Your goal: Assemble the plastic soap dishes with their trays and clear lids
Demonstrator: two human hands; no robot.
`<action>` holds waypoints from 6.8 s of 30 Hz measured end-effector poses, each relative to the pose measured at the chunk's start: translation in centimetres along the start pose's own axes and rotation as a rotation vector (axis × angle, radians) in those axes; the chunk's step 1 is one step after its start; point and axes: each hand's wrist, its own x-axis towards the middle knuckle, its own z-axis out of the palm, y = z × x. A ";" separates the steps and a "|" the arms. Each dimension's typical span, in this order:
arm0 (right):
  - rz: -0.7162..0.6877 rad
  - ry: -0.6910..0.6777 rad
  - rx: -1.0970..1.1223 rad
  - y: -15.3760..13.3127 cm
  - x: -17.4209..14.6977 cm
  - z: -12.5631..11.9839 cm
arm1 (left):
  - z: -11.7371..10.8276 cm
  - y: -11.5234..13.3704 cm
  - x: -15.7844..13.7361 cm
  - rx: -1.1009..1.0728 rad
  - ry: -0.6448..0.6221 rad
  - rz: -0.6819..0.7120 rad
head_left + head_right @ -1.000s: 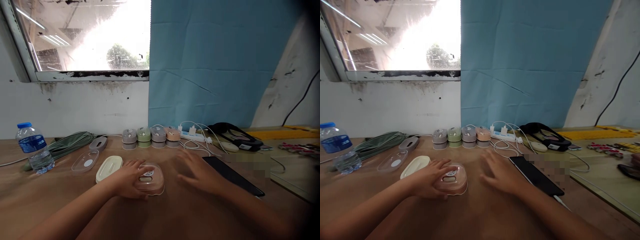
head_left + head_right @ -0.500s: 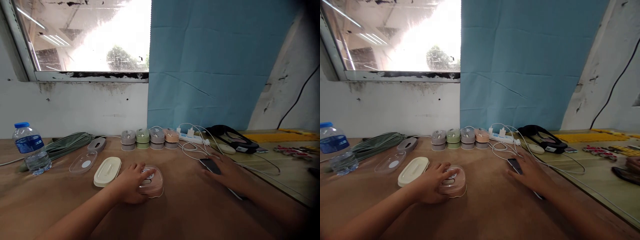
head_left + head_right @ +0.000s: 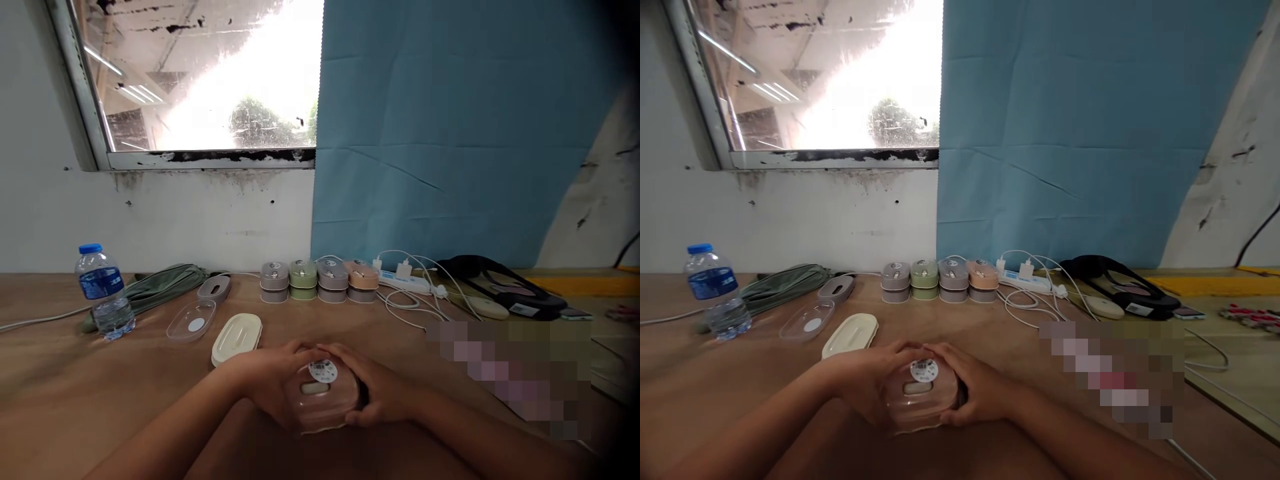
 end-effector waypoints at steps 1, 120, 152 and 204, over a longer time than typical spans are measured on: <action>-0.009 0.006 0.023 0.6 -0.2 0.0 | 0.2 -0.1 0.0 -0.028 -0.005 -0.008; -0.170 0.109 -0.538 -3.3 -1.6 1.1 | 3.3 -7.0 -4.5 0.180 0.897 -0.098; 0.178 -0.052 -0.195 -0.3 -2.6 -0.6 | 6.1 0.6 -1.0 -0.044 0.493 0.141; -0.005 0.328 -0.190 0.2 -2.5 0.6 | 3.5 -2.2 -3.2 0.674 0.988 0.308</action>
